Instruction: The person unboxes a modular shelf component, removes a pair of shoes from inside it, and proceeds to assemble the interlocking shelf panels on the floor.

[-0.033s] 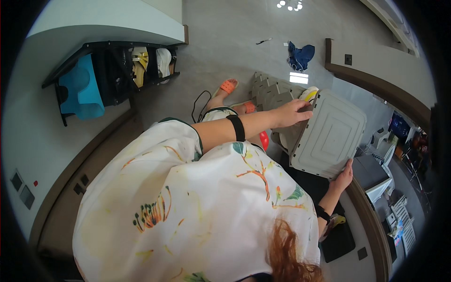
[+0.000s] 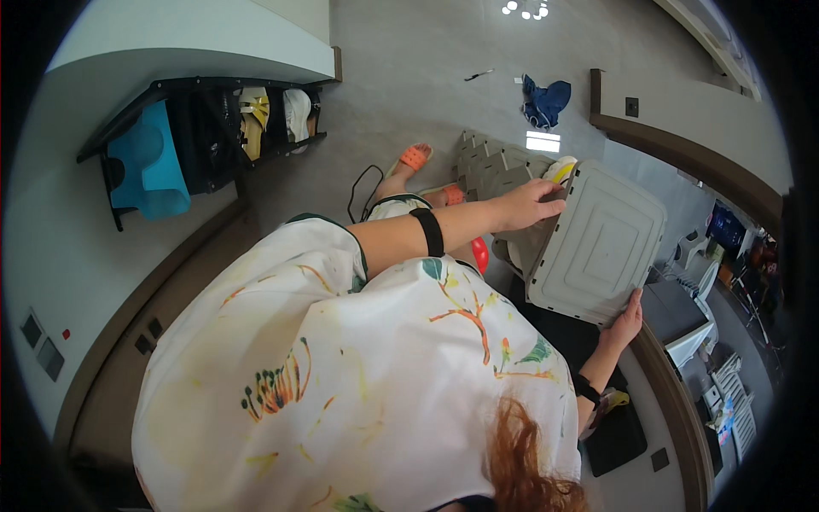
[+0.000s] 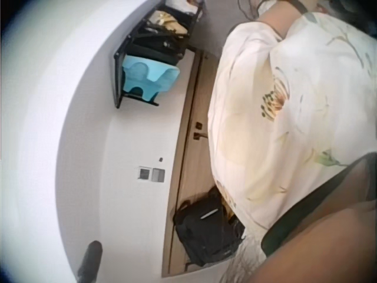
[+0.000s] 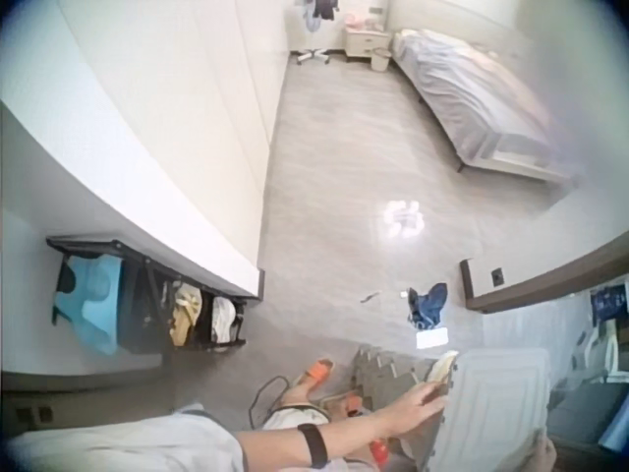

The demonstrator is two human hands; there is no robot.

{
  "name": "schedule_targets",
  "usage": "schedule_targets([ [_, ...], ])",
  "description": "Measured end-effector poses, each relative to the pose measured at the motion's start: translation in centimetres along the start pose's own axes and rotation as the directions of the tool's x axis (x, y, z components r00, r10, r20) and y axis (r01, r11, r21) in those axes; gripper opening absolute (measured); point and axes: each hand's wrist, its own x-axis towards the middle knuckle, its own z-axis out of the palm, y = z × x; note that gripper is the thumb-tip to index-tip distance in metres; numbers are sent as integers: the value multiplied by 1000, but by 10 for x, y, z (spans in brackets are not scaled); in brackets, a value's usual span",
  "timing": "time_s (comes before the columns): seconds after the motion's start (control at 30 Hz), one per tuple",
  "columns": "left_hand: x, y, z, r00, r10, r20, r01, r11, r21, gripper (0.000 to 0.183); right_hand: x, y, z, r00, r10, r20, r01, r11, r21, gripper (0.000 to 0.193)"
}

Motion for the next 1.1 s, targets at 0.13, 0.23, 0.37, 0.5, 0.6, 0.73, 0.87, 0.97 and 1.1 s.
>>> schedule_targets([
  [0.13, -2, 10, -1, 998, -41, 42, 41, 999, 5, 62, 2, 9, -12, 994, -13, 111, 26, 993, -117, 36],
  [0.23, -2, 5, -2, 998, 28, 55, -44, 948, 316, 73, 10, 31, -3, 999, 26, 46, -15, 976, -215, 37],
  [0.37, -17, 7, 6, 998, 19, 57, -37, 941, 336, 88, 11, 47, 2, 1000, 20, 8, -18, 988, -153, 37],
  [0.5, -26, -8, 11, 997, -14, -73, 43, 905, 423, 95, 7, 49, 13, 1000, -2, 7, 3, 994, -105, 39],
  [0.6, -34, 0, 14, 985, -59, -161, 141, 815, 562, 89, 8, 54, 13, 1000, -14, 15, 15, 997, -70, 39],
  [0.73, -41, 12, 21, 964, -263, -35, 239, 806, 542, 75, 5, 60, 30, 997, -61, -53, 51, 983, -178, 41],
  [0.87, -46, -5, 27, 986, -160, -49, 153, 737, 658, 66, 4, 69, 36, 975, -192, -114, 159, 955, -252, 42],
  [0.97, -47, 7, 31, 943, -330, -35, 306, 825, 475, 56, 6, 79, 35, 970, -210, -123, 176, 954, -241, 42],
  [1.1, -47, -11, 30, 946, -307, -100, 314, 800, 511, 54, 7, 82, 36, 952, -254, -169, 203, 941, -270, 42],
])
